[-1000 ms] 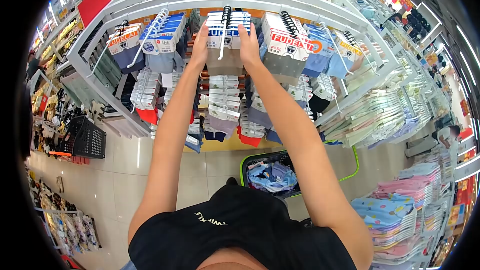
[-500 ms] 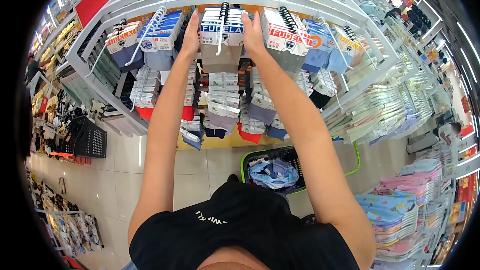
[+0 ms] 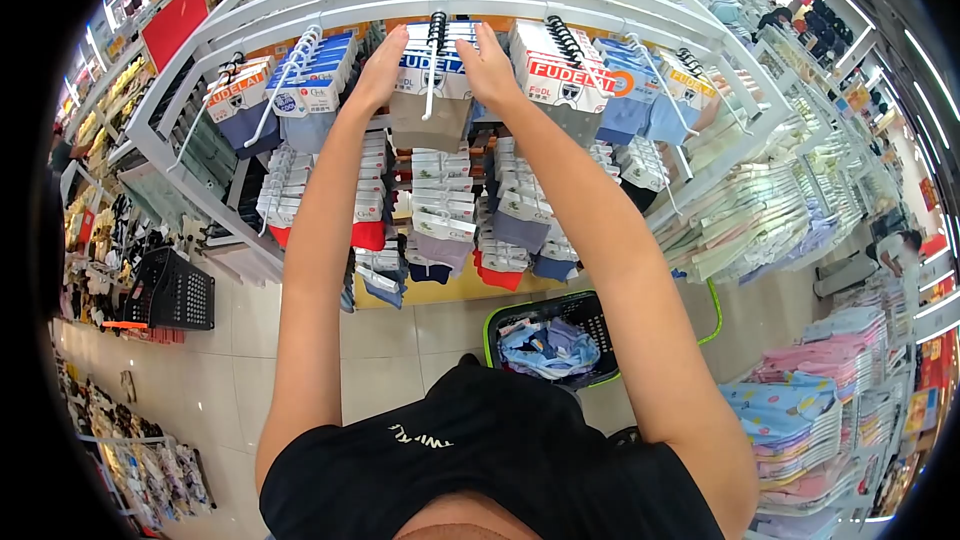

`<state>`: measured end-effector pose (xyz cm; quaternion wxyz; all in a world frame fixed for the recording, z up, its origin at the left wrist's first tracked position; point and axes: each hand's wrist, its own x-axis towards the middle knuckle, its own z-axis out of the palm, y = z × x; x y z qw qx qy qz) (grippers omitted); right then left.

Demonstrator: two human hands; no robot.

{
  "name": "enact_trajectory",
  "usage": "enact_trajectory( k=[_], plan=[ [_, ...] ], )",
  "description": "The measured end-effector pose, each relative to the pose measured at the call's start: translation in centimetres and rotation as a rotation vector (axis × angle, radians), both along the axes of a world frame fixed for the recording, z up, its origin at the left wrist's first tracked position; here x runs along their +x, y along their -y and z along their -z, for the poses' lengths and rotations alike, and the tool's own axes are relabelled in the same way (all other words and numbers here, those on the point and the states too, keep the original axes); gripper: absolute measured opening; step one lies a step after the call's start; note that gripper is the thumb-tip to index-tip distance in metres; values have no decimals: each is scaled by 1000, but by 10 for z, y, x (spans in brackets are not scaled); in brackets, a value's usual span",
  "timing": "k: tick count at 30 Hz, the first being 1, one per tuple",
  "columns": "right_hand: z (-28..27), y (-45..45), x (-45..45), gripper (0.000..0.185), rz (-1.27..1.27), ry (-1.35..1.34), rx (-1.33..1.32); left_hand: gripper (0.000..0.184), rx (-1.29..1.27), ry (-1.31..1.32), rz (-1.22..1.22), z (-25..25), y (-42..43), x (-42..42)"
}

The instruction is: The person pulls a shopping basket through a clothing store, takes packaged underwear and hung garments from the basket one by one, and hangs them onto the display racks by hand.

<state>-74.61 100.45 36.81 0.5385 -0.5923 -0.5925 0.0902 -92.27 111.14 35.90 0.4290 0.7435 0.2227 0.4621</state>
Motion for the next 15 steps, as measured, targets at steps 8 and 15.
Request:
enact_trajectory(
  k=[8,15],
  plan=[
    [7,-3,-3,65,23,13,-8,55,94,98,-98,8,5,7],
    [6,-4,1,63,21,38,-9,49,18,329,-93,22,15,21]
  ],
)
